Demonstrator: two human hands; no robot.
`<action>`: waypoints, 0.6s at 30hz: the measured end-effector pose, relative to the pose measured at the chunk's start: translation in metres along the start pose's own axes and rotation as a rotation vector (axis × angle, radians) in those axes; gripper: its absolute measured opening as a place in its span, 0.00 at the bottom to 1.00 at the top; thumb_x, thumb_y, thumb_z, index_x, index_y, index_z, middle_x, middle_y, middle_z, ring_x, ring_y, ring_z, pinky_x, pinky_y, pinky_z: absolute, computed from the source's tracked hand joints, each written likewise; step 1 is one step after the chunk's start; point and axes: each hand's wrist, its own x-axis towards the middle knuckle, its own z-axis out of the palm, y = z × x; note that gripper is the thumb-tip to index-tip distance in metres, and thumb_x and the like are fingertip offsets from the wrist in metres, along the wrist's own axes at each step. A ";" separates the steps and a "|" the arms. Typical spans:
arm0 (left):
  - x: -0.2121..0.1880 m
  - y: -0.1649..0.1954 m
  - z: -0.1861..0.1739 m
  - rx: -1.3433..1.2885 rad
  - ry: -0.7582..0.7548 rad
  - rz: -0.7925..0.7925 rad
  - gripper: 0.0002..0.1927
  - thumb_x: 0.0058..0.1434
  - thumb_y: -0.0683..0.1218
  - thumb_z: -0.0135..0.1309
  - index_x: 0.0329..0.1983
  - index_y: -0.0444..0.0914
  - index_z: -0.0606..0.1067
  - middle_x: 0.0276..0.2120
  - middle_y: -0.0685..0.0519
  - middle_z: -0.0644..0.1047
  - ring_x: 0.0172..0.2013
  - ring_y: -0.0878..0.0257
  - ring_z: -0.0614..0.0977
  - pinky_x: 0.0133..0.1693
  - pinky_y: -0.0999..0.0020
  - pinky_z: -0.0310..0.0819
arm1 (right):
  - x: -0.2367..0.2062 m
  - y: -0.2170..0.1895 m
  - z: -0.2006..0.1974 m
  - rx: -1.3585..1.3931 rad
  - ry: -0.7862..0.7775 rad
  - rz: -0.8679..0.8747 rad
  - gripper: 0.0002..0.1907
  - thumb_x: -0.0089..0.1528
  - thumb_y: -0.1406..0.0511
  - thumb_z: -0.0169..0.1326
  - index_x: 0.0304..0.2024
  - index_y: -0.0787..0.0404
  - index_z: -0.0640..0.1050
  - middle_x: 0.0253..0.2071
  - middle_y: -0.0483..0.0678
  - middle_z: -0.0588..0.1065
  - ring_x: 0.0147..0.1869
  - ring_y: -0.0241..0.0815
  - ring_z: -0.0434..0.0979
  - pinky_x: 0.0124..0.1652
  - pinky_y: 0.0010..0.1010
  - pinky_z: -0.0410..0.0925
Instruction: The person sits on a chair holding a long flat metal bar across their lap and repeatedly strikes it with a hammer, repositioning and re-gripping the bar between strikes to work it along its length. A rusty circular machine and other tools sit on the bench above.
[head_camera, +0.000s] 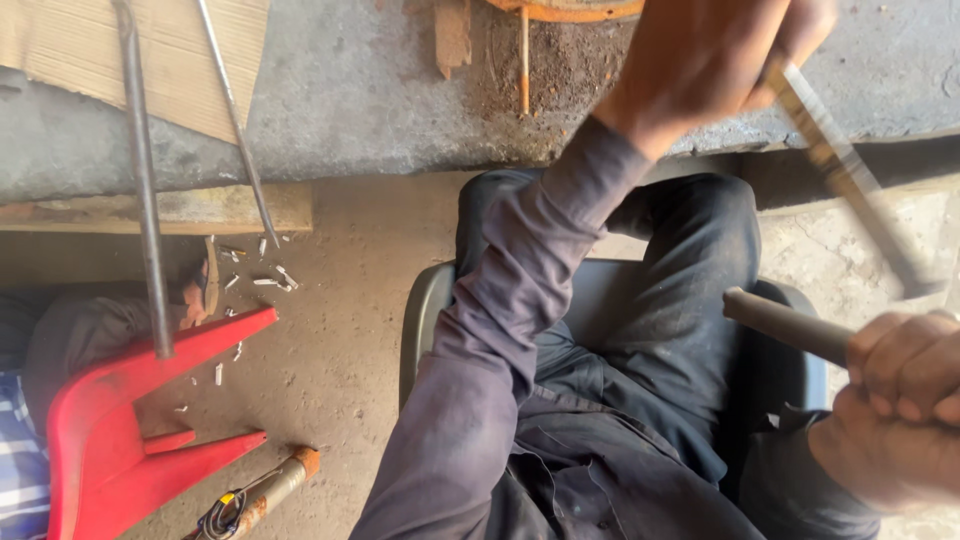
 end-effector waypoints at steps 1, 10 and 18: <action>0.000 0.001 -0.004 -0.031 -0.029 -0.013 0.05 0.76 0.53 0.49 0.44 0.51 0.74 0.32 0.64 0.78 0.29 0.72 0.77 0.32 0.71 0.70 | -0.001 0.000 0.002 -0.037 0.016 -0.010 0.17 0.71 0.66 0.37 0.25 0.52 0.56 0.18 0.40 0.52 0.16 0.30 0.49 0.22 0.25 0.50; -0.045 0.078 -0.028 0.106 0.318 0.204 0.23 0.64 0.65 0.62 0.53 0.49 0.76 0.39 0.58 0.74 0.51 0.61 0.74 0.63 0.48 0.66 | -0.016 -0.014 0.007 -0.088 0.120 0.050 0.18 0.71 0.67 0.36 0.25 0.54 0.55 0.17 0.41 0.51 0.14 0.29 0.47 0.22 0.26 0.50; -0.098 0.150 -0.047 0.101 0.300 -0.212 0.19 0.65 0.57 0.61 0.54 0.47 0.73 0.63 0.46 0.68 0.68 0.51 0.66 0.72 0.44 0.54 | -0.029 0.002 -0.010 0.115 0.115 0.181 0.20 0.74 0.63 0.39 0.26 0.59 0.63 0.17 0.42 0.58 0.16 0.33 0.56 0.24 0.26 0.56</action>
